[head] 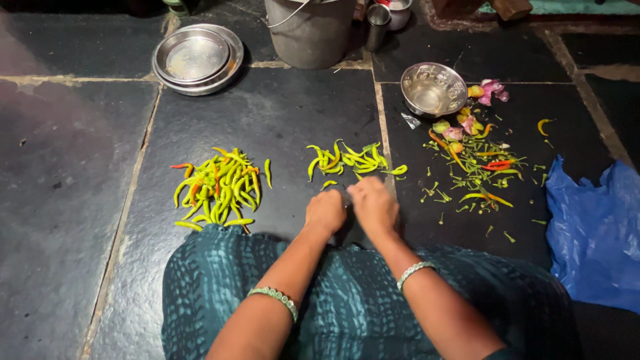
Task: The person sits on the floor and removes the stems from green and red chilies by hand. The prepared chilies are placed in a pile to the left, while the discarded stems are placed in a pile to the right.
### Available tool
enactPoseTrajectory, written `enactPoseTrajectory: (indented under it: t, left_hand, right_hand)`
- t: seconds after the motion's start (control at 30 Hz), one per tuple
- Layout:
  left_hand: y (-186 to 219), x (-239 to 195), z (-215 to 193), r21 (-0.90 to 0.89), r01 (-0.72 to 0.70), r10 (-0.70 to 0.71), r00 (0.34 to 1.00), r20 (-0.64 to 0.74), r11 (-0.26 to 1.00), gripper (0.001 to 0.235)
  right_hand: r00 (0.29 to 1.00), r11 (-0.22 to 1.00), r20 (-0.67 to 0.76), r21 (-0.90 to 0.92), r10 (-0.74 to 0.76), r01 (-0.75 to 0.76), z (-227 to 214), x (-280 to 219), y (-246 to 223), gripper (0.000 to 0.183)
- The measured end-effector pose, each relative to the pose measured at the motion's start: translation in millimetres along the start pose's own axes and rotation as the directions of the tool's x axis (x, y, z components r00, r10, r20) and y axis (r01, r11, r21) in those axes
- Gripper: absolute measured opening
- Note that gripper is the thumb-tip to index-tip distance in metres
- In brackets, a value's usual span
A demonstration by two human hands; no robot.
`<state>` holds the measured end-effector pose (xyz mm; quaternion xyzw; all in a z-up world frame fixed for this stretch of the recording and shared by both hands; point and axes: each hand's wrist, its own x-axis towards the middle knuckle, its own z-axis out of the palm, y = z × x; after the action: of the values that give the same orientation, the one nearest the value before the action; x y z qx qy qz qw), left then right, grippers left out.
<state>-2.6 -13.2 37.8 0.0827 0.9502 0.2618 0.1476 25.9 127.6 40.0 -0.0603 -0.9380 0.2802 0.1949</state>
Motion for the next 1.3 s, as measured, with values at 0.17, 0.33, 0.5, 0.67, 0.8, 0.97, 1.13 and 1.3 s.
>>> enactPoseTrajectory:
  t: [0.17,0.33,0.5,0.67,0.8,0.97,1.13,1.3]
  left_hand:
    - [-11.8,12.3,1.0,-0.346,0.067,-0.121,0.983,-0.135,0.936,0.024]
    - [-12.3,29.6,16.8,-0.597,-0.002,-0.12,0.979,-0.166,0.803,0.011]
    - [-11.8,31.5,13.1,-0.918,0.097,-0.068,0.995,0.077,0.385,0.009]
    - [-10.9,28.1,14.5,-0.916,0.129,-0.01,0.991,0.135,0.379,0.014]
    - [-20.7,40.9,21.7,-0.955,0.143,-0.013,0.989,0.145,0.26,0.02]
    - [-22.5,42.3,27.4,-0.931,0.089,-0.017,0.996,0.088,0.353,0.025]
    - [-6.8,15.4,-1.3,-0.684,-0.095,0.027,0.994,-0.109,0.723,0.035]
    - [7.9,-0.8,-36.9,-0.487,-0.053,0.005,0.995,-0.101,0.872,0.023]
  right_hand:
    - [0.767,0.861,-0.56,0.508,0.314,0.019,-29.2,40.6,38.1,0.05]
    - [0.861,0.999,-0.506,-0.01,-0.051,0.053,-32.2,36.7,49.2,0.035]
    - [0.903,0.902,-0.08,-0.133,-0.423,0.411,8.9,26.0,24.5,0.035]
    - [0.973,0.965,0.067,-0.133,-0.219,0.226,24.4,14.1,26.0,0.02]
    - [0.991,0.993,0.119,-0.109,0.055,-0.042,21.3,19.1,39.9,0.029]
    - [0.912,0.764,0.345,0.52,0.22,-0.381,10.0,35.7,54.2,0.021]
    - [0.817,0.451,0.549,0.694,0.173,-0.562,1.8,41.0,44.9,0.021]
    - [0.784,0.216,0.611,0.755,0.11,-0.619,-2.5,33.1,29.6,0.018]
